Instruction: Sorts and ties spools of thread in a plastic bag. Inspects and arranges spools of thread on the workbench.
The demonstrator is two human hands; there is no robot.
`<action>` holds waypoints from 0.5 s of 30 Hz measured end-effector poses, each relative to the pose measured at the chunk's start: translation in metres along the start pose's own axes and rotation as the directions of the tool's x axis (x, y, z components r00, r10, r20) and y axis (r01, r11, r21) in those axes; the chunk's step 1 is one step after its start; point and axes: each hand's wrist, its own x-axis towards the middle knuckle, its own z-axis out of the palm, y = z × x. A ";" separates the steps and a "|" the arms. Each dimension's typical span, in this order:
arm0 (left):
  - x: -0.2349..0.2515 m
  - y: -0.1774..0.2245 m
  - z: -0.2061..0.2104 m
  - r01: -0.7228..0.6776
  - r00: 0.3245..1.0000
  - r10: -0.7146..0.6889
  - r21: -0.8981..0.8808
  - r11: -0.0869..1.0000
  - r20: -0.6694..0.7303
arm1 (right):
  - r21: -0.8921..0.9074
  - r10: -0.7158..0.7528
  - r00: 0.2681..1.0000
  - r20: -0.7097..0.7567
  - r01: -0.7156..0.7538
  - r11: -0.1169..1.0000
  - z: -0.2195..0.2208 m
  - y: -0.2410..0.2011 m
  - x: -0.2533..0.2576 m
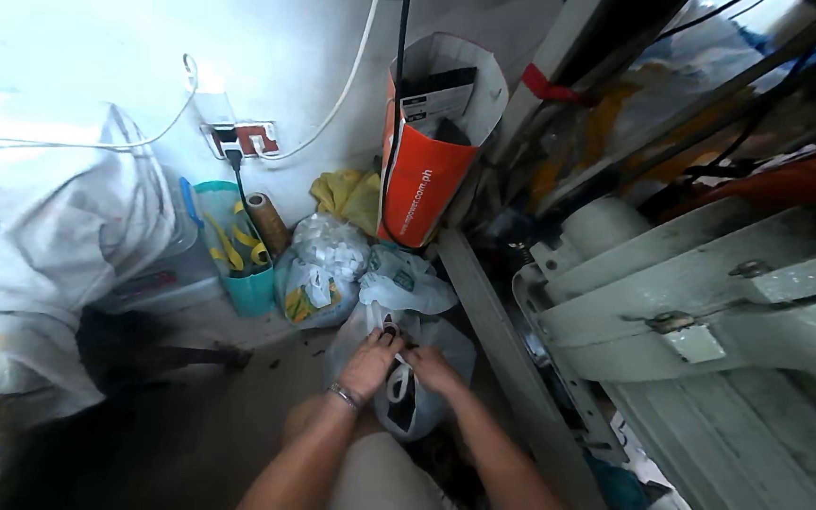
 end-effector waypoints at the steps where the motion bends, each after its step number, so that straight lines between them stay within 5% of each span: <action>1: -0.001 -0.001 0.003 -0.032 0.999 0.032 -0.007 0.999 -0.023 | 0.079 -0.011 1.000 0.020 0.009 0.997 -0.001 0.006 0.001; 4: -0.006 0.006 -0.002 -0.008 0.996 0.002 -0.073 0.997 -0.085 | 0.439 -0.011 1.000 0.015 0.003 0.899 0.001 0.022 0.005; 7: -0.013 0.020 -0.012 0.119 0.984 -0.150 -0.283 0.952 -0.091 | 0.562 0.012 1.000 0.012 -0.017 0.827 0.002 0.023 0.004; 11: -0.027 0.033 -0.012 -0.087 0.996 0.065 -0.409 0.908 -0.068 | 0.527 0.010 0.997 -0.071 0.029 0.849 0.006 0.017 -0.001; 15: -0.031 0.014 -0.024 -0.122 0.983 0.175 -0.505 0.854 0.058 | 0.251 -0.060 0.947 -0.315 0.144 0.957 0.006 0.005 -0.009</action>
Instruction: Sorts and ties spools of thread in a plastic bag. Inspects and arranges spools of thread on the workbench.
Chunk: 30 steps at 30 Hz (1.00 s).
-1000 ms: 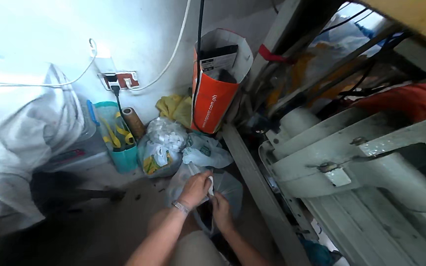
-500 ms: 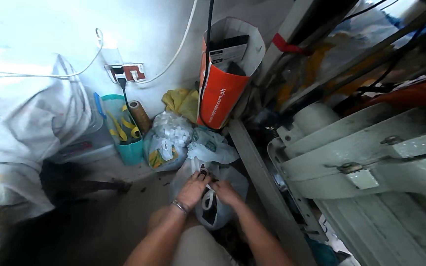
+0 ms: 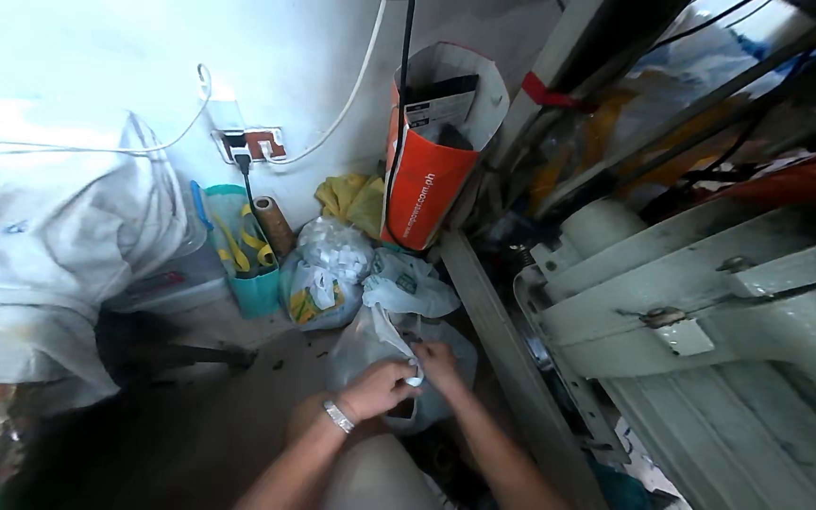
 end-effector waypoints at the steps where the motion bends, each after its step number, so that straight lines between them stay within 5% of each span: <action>1: -0.006 -0.007 -0.012 0.038 0.999 -0.038 0.004 0.999 0.012 | -0.077 -0.084 0.995 -0.050 0.080 0.994 -0.002 -0.001 -0.002; 4: -0.022 -0.052 -0.042 0.192 0.981 -0.195 -0.107 0.975 -0.020 | -0.204 -0.250 0.964 -0.092 0.227 0.952 -0.003 0.016 0.008; 10: -0.032 -0.118 -0.025 0.374 0.921 -0.389 -0.234 0.897 -0.018 | -0.249 -0.279 0.947 -0.161 0.234 0.940 -0.008 0.066 0.039; 13: -0.032 -0.097 -0.040 0.319 0.942 -0.334 -0.243 0.916 -0.025 | -0.304 -0.348 0.937 -0.017 0.327 0.895 -0.021 0.056 0.034; 16: -0.036 -0.059 -0.056 0.212 0.974 -0.221 -0.157 0.965 -0.044 | -0.476 -0.243 0.932 0.270 0.348 0.807 -0.031 0.026 0.013; 20: -0.027 0.000 -0.040 0.035 0.994 -0.049 0.142 0.989 0.094 | -0.619 -0.132 0.966 0.221 0.243 0.746 -0.021 -0.004 -0.015; 22: -0.019 0.030 -0.021 -0.026 0.964 -0.054 0.295 0.955 0.260 | -0.441 0.017 0.993 0.119 0.037 0.897 -0.016 -0.011 -0.021; 24: -0.010 0.047 0.001 -0.075 0.925 -0.071 0.364 0.928 0.373 | 0.078 0.194 0.979 0.071 -0.199 0.977 -0.009 0.002 -0.017; 26: 0.005 0.057 0.008 -0.091 0.906 -0.068 0.349 0.933 0.419 | 0.608 0.260 0.939 0.225 -0.344 0.716 0.000 0.021 -0.019; 28: 0.023 0.052 0.003 -0.076 0.927 -0.022 0.244 0.967 0.374 | 0.766 0.147 0.941 0.304 -0.333 0.550 0.003 0.034 -0.029; 30: 0.039 0.041 -0.004 0.023 0.944 -0.050 0.086 0.996 0.327 | 0.787 0.065 0.962 0.266 -0.256 0.561 0.003 0.042 -0.034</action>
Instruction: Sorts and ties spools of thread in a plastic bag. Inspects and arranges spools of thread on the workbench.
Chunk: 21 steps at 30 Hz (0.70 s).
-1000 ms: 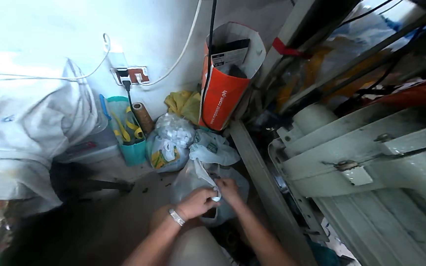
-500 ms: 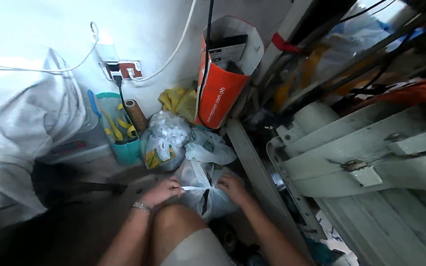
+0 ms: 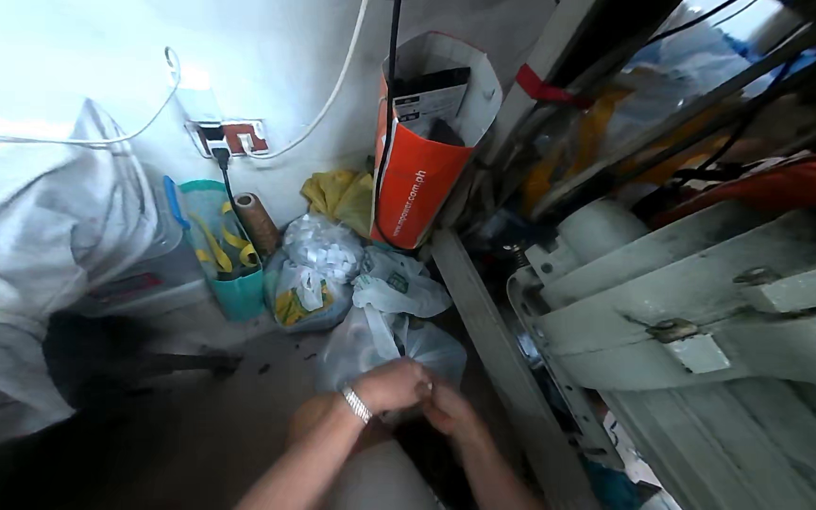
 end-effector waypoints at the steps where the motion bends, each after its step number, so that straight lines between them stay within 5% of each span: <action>1: 0.005 -0.006 -0.003 0.040 0.999 -0.043 -0.091 0.995 -0.029 | -0.023 -0.029 1.000 0.010 0.029 0.999 -0.004 0.002 0.002; 5: 0.025 -0.021 -0.003 0.175 0.947 -0.258 -0.366 0.914 -0.193 | -0.036 -0.114 0.993 -0.036 0.113 0.993 -0.004 0.011 0.008; 10: 0.033 -0.035 0.003 0.020 0.901 -0.267 -0.582 0.813 -0.343 | -0.216 -0.258 0.954 -0.152 0.222 0.951 0.004 0.031 0.013; 13: 0.032 -0.049 0.006 -0.020 0.883 -0.288 -0.641 0.767 -0.371 | -0.167 -0.287 0.924 -0.252 0.251 0.953 0.007 0.040 0.021; 21: 0.029 -0.062 0.014 0.146 0.931 -0.231 -0.293 0.945 -0.282 | -0.107 -0.254 0.911 -0.325 0.231 0.967 0.015 0.041 0.024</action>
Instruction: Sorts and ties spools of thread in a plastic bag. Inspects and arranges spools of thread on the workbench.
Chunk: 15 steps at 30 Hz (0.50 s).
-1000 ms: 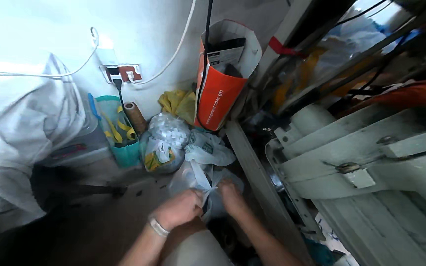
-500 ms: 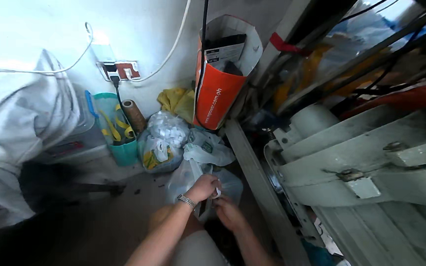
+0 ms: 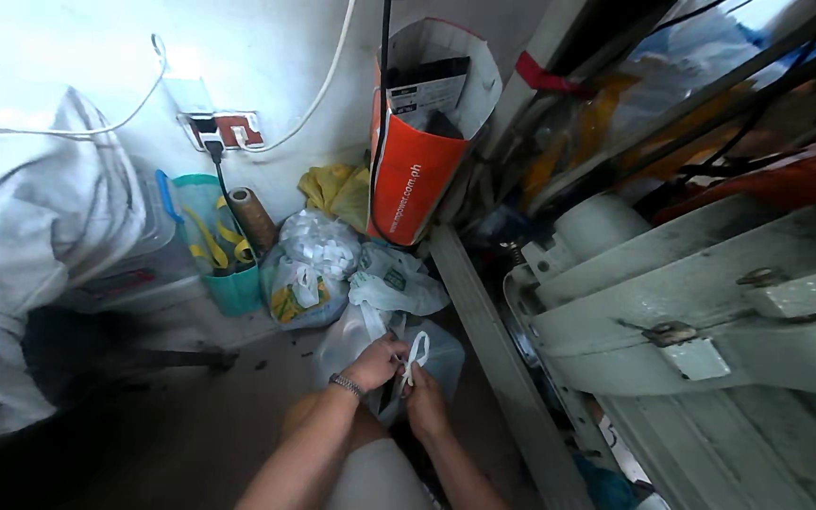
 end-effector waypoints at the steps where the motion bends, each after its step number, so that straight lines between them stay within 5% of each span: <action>1: 0.000 0.003 0.001 -0.008 1.000 0.007 0.055 0.998 0.012 | 0.004 0.009 1.000 -0.015 -0.008 1.000 0.001 -0.001 0.000; 10: 0.002 0.002 0.005 -0.107 0.994 0.105 0.275 0.956 0.022 | 0.042 0.146 0.975 -0.167 -0.141 0.989 0.014 -0.017 -0.001; 15: -0.001 0.000 0.006 -0.180 0.983 0.181 0.308 0.934 0.025 | -0.122 0.203 0.965 -0.164 -0.224 0.967 0.008 -0.025 0.005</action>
